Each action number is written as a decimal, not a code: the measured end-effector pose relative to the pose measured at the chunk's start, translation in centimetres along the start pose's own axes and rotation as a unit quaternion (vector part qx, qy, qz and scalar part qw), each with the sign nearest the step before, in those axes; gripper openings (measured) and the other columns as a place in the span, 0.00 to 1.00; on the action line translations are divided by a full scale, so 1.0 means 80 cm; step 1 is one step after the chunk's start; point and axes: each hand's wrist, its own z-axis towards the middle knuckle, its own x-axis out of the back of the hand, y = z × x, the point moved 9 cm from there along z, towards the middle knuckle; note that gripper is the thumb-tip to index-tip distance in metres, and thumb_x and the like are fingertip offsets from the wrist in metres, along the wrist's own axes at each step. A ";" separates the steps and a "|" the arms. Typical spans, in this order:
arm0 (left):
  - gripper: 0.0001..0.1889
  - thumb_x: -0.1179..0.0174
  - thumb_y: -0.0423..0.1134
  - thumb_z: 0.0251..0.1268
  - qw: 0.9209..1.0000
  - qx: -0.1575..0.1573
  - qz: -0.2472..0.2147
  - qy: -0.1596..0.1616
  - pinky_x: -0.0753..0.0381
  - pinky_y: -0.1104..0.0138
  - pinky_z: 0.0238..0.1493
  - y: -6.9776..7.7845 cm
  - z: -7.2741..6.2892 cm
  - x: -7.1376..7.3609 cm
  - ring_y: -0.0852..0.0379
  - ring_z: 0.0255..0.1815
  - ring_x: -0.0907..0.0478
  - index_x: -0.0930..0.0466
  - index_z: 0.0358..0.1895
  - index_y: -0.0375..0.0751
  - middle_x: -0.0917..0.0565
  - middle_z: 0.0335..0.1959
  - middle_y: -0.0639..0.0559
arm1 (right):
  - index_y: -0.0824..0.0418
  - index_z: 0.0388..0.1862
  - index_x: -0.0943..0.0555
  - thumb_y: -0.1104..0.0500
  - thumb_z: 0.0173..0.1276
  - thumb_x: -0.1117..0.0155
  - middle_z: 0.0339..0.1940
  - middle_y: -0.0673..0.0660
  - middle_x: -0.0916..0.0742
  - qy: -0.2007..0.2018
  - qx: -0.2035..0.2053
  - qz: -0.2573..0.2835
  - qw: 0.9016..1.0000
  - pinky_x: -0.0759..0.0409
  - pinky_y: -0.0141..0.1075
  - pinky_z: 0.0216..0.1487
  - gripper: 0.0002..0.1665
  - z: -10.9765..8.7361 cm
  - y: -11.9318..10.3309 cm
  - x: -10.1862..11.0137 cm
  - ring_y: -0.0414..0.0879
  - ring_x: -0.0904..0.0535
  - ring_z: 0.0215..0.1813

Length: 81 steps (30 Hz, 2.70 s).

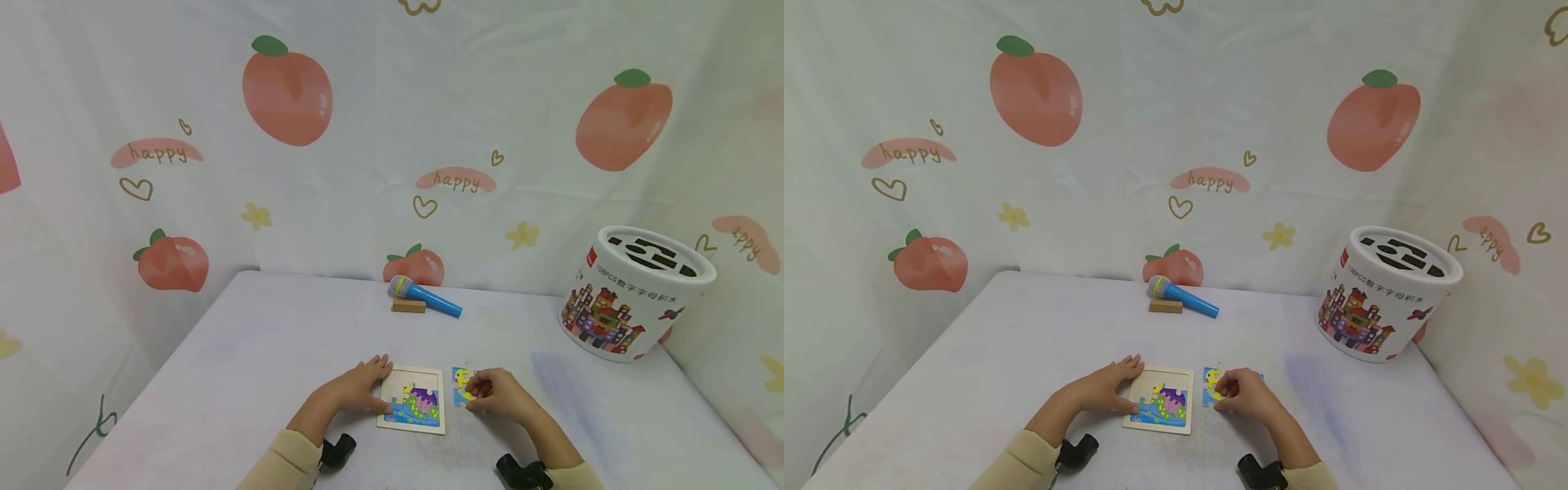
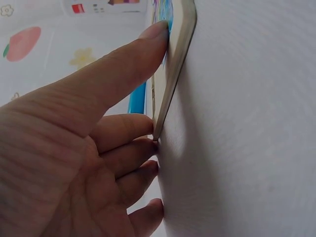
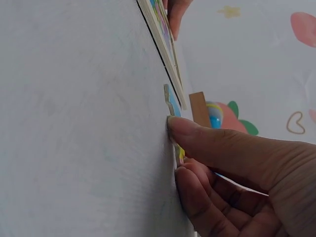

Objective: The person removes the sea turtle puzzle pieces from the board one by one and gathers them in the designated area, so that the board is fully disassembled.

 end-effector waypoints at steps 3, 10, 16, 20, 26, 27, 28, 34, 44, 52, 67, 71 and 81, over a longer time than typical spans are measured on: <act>0.45 0.32 0.50 0.51 1.000 0.002 -0.002 -0.001 0.53 0.45 0.72 0.000 0.000 0.000 0.42 0.76 0.54 0.42 0.70 0.35 0.46 0.74 0.41 | 0.68 0.31 0.19 0.66 0.48 0.26 0.24 0.52 0.21 0.000 -0.001 0.003 1.000 0.29 0.26 0.26 0.13 0.000 0.001 -0.001 0.42 0.29 0.28; 0.43 0.32 0.49 0.51 1.000 0.017 0.011 0.004 0.51 0.45 0.72 -0.002 -0.003 -0.002 0.43 0.76 0.53 0.41 0.69 0.36 0.45 0.74 0.42 | 0.68 0.32 0.19 0.65 0.47 0.26 0.25 0.52 0.20 -0.003 0.004 0.007 1.000 0.28 0.26 0.25 0.13 0.000 -0.001 -0.002 0.41 0.29 0.28; 0.42 0.32 0.49 0.50 0.999 0.017 0.042 0.014 0.47 0.46 0.71 0.003 -0.012 -0.002 0.40 0.74 0.49 0.38 0.68 0.37 0.46 0.74 0.39 | 0.66 0.32 0.19 0.61 0.48 0.25 0.25 0.51 0.21 0.000 -0.010 -0.002 1.000 0.28 0.26 0.26 0.15 0.000 0.001 0.003 0.41 0.29 0.29; 0.41 0.31 0.51 0.49 0.997 0.001 0.078 0.016 0.46 0.47 0.71 0.013 -0.023 -0.005 0.42 0.73 0.46 0.36 0.67 0.41 0.44 0.73 0.40 | 0.66 0.31 0.19 0.60 0.50 0.26 0.24 0.51 0.20 0.016 -0.005 -0.008 1.000 0.28 0.27 0.26 0.13 0.000 -0.004 0.011 0.42 0.28 0.28; 0.37 0.33 0.51 0.50 0.992 -0.023 0.120 -0.002 0.47 0.49 0.72 0.030 -0.038 -0.015 0.45 0.73 0.45 0.33 0.66 0.47 0.38 0.71 0.44 | 0.66 0.30 0.19 0.61 0.51 0.27 0.24 0.51 0.21 0.020 -0.006 -0.014 1.000 0.29 0.28 0.27 0.12 0.005 -0.019 0.011 0.42 0.29 0.29; 0.36 0.33 0.51 0.51 0.991 -0.028 0.127 -0.005 0.46 0.49 0.72 0.033 -0.040 -0.017 0.46 0.73 0.44 0.32 0.66 0.47 0.38 0.71 0.44 | 0.66 0.31 0.19 0.61 0.51 0.27 0.24 0.51 0.21 0.019 -0.011 -0.016 1.000 0.29 0.28 0.27 0.12 0.006 -0.021 0.010 0.42 0.30 0.29; 0.36 0.33 0.51 0.51 0.990 -0.034 0.134 -0.008 0.46 0.50 0.72 0.036 -0.042 -0.020 0.46 0.73 0.44 0.32 0.65 0.47 0.37 0.71 0.44 | 0.66 0.31 0.19 0.61 0.50 0.26 0.24 0.51 0.22 0.019 -0.013 -0.018 1.000 0.29 0.28 0.26 0.12 0.007 -0.023 0.009 0.42 0.30 0.29; 0.34 0.34 0.50 0.52 0.993 -0.031 0.105 -0.032 0.37 0.53 0.68 0.046 -0.050 -0.032 0.47 0.72 0.41 0.32 0.66 0.55 0.40 0.73 0.47 | 0.65 0.31 0.18 0.60 0.51 0.27 0.25 0.51 0.21 0.006 0.016 -0.024 1.000 0.28 0.27 0.25 0.12 0.020 -0.042 -0.002 0.41 0.30 0.27; 0.31 0.35 0.51 0.54 0.990 -0.054 0.126 -0.038 0.32 0.59 0.66 0.053 -0.055 -0.041 0.48 0.71 0.38 0.29 0.64 0.56 0.37 0.71 0.44 | 0.64 0.37 0.17 0.60 0.51 0.26 0.31 0.51 0.18 -0.059 0.033 -0.007 0.998 0.26 0.28 0.30 0.15 0.050 -0.072 -0.047 0.41 0.28 0.31; 0.31 0.36 0.51 0.54 0.988 -0.066 0.135 -0.040 0.31 0.60 0.65 0.055 -0.054 -0.044 0.47 0.71 0.39 0.30 0.64 0.55 0.38 0.71 0.42 | 0.66 0.35 0.17 0.64 0.54 0.30 0.28 0.52 0.17 -0.083 0.022 0.009 0.996 0.23 0.30 0.33 0.09 0.064 -0.079 -0.069 0.40 0.26 0.30; 0.31 0.34 0.49 0.53 0.988 -0.064 0.134 -0.048 0.29 0.59 0.63 0.054 -0.054 -0.047 0.48 0.71 0.39 0.29 0.64 0.54 0.38 0.71 0.43 | 0.64 0.29 0.21 0.61 0.53 0.28 0.24 0.51 0.21 -0.080 0.034 0.035 0.996 0.25 0.28 0.29 0.11 0.058 -0.084 -0.074 0.39 0.28 0.27; 0.31 0.35 0.50 0.53 0.989 -0.062 0.128 -0.051 0.30 0.58 0.64 0.053 -0.053 -0.047 0.48 0.71 0.39 0.30 0.64 0.55 0.39 0.72 0.43 | 0.64 0.31 0.23 0.61 0.54 0.29 0.25 0.51 0.22 -0.080 0.022 0.042 0.996 0.25 0.28 0.30 0.11 0.058 -0.081 -0.074 0.40 0.28 0.29; 0.32 0.34 0.50 0.53 0.988 -0.064 0.132 -0.050 0.30 0.59 0.65 0.053 -0.053 -0.047 0.48 0.71 0.39 0.30 0.64 0.54 0.39 0.71 0.42 | 0.65 0.36 0.23 0.66 0.58 0.35 0.27 0.51 0.22 -0.084 0.024 0.073 0.994 0.24 0.29 0.34 0.08 0.058 -0.080 -0.074 0.42 0.28 0.31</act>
